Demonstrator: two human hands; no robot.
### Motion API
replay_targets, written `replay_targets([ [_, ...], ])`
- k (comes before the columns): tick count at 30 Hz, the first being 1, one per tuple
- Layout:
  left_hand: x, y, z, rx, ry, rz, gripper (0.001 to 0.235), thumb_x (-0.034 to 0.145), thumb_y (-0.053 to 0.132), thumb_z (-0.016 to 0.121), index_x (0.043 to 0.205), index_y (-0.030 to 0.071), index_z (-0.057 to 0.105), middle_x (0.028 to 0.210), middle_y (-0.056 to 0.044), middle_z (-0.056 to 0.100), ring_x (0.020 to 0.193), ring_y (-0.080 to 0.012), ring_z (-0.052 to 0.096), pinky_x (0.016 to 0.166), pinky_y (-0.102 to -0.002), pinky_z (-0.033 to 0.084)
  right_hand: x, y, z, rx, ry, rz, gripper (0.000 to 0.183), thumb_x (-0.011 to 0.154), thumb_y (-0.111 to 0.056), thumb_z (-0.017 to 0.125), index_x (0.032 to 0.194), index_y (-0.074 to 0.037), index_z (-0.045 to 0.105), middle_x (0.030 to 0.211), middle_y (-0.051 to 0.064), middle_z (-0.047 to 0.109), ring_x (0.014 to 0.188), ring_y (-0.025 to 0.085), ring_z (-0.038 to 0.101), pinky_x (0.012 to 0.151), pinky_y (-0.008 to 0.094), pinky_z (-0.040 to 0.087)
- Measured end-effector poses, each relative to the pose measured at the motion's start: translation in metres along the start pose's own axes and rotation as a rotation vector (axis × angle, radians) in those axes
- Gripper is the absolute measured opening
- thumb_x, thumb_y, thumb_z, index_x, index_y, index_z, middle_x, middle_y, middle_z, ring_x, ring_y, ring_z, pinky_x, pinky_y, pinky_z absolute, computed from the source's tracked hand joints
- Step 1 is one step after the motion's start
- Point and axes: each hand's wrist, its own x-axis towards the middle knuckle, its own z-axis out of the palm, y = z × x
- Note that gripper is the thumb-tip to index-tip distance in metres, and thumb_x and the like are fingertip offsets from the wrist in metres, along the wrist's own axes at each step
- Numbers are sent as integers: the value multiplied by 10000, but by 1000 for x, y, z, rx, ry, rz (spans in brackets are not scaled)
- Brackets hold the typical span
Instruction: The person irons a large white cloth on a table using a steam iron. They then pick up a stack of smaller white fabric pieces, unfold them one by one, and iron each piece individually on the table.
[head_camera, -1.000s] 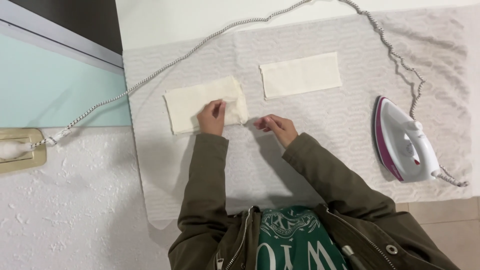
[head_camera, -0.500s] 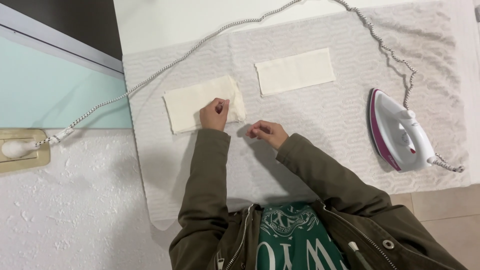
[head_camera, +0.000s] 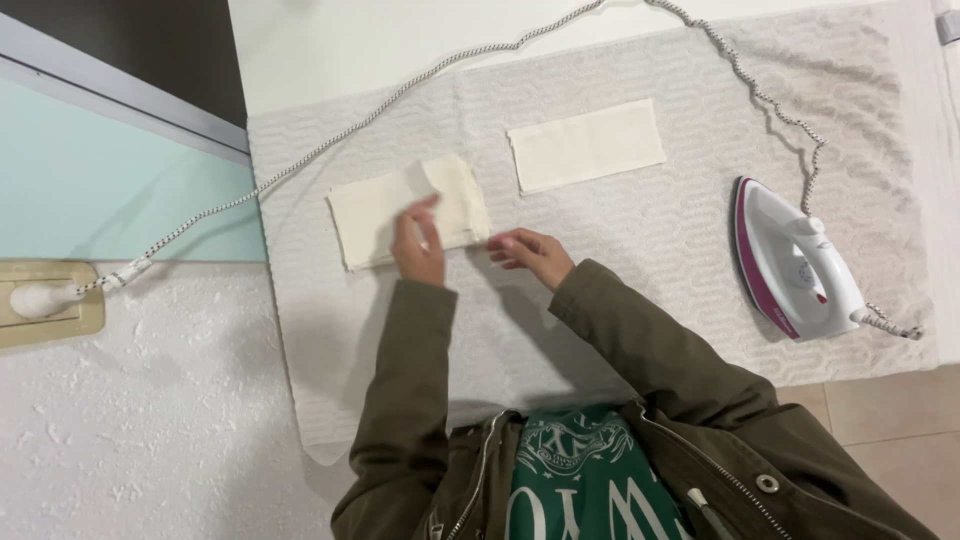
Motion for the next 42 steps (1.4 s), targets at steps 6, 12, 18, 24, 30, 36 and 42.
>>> replay_targets([
  [6,-92,71,42,308,-199,592,211,1031,111,616,1205,-3,655,1159,-183,690,1026,-359,665,860,-433,554,-9,17,-32,429,101,152,489,994,-414,577,1382,-129,494,1290,94,663,1186,185,674,1043,402,554],
  [12,-127,61,76,-47,-452,564,237,981,113,680,1203,40,638,1172,-143,700,1121,-353,673,920,-426,562,-63,124,-165,-435,411,-66,292,1025,-287,638,1032,-13,738,745,26,650,708,102,546,652,325,489],
  [18,-76,26,72,343,-424,418,484,822,109,811,1263,47,622,1261,-136,601,1193,-362,538,1055,-471,440,-126,77,-180,-574,611,104,242,1013,-245,661,1037,-9,708,735,104,636,686,148,518,639,324,467],
  [24,-65,44,91,488,-469,459,586,768,208,857,1279,61,608,1200,-128,569,1131,-333,492,1012,-485,412,-159,2,-167,-820,724,-205,467,964,-92,661,1411,-65,531,1159,171,664,895,275,663,748,394,566],
  [30,-64,24,102,602,-544,381,345,840,255,849,1068,99,642,1116,-80,567,1131,-303,497,970,-472,395,-231,-65,-224,-1633,940,-217,598,792,-190,836,1336,-93,607,1226,199,648,1087,375,644,882,514,540],
  [36,-68,9,110,384,-538,260,253,903,197,785,1050,68,624,945,-96,628,962,-304,587,914,-459,459,-234,-62,-243,-893,675,567,572,1004,-451,668,1300,32,585,965,268,767,834,372,770,784,466,608],
  [42,-65,3,108,351,-481,320,252,907,176,783,1075,84,619,798,-105,634,829,-342,617,792,-476,475,-209,-24,-167,-885,524,526,580,1020,-468,561,1364,-6,496,907,307,728,753,378,757,718,487,615],
])
